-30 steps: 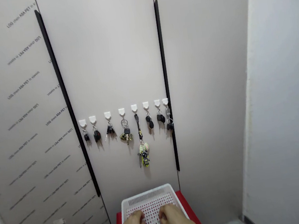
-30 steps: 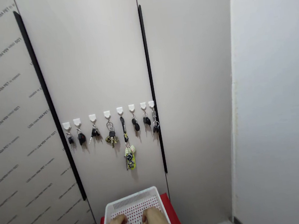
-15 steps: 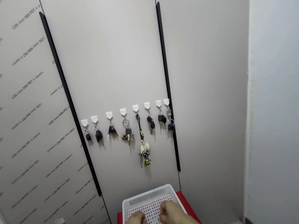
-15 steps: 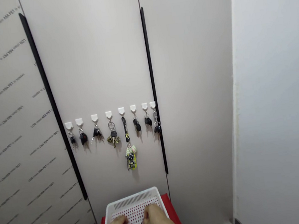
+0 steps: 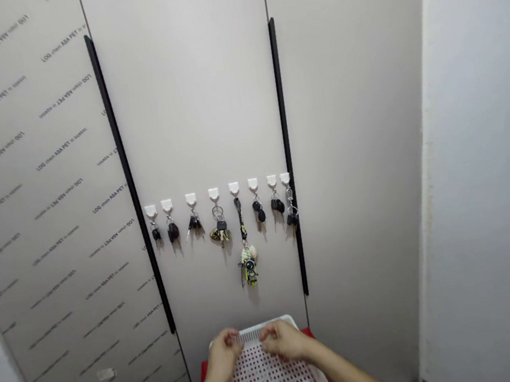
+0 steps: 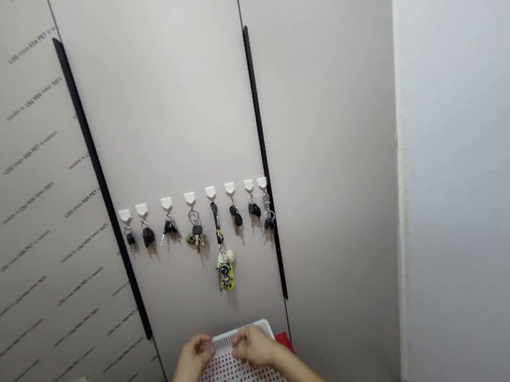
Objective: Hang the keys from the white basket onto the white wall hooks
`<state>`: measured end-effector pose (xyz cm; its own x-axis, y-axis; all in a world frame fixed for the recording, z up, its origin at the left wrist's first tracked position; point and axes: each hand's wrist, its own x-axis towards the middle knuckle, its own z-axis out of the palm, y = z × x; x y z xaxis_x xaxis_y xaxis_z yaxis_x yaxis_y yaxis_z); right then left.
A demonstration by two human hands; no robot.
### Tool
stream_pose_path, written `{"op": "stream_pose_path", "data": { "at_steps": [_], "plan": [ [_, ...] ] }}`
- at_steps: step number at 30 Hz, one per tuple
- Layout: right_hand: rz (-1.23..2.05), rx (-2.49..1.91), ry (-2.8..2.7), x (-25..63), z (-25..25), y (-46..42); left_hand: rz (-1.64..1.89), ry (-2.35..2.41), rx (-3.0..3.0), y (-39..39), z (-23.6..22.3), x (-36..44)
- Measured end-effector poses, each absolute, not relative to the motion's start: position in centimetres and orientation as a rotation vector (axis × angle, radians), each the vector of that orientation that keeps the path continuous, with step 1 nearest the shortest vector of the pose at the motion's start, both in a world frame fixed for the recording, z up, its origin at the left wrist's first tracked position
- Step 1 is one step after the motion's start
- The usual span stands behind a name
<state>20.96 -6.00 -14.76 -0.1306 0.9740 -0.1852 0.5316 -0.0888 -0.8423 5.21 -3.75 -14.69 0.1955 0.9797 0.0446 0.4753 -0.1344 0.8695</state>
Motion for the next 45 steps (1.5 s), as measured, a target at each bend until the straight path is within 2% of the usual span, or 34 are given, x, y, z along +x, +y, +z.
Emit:
{"op": "stream_pose_path", "data": {
  "at_steps": [3, 7, 11, 31, 38, 41, 45],
  "plan": [
    [0.962, -1.393, -1.668, 20.6, -9.4, -5.1, 1.131, 1.153, 1.525, -3.0, -8.4, 6.1],
    [0.71, -0.883, -1.576, 19.4, -0.7, -7.1, 1.344, 0.651, 1.56, -5.6, 1.3, 7.0],
    [0.562, -0.611, -1.509, 18.6, 4.3, -9.9, 1.394, 0.389, 1.602, -8.2, 5.8, 7.5],
    [0.636, -0.57, -1.534, 18.1, 4.5, -9.3, 1.323, 0.344, 1.608, -7.8, 5.3, 7.0],
    [0.665, -0.754, -1.593, 18.1, 2.0, -8.1, 1.287, 0.562, 1.607, -6.5, 3.1, 6.8],
    [0.54, -0.976, -1.581, 20.5, 0.9, -6.7, 1.382, 0.837, 1.586, -4.6, 1.9, 4.8],
    [0.068, -1.326, -1.179, 26.5, 1.9, -4.4, 1.704, 1.225, 1.493, -0.4, 1.9, -0.3]
  ]
}}
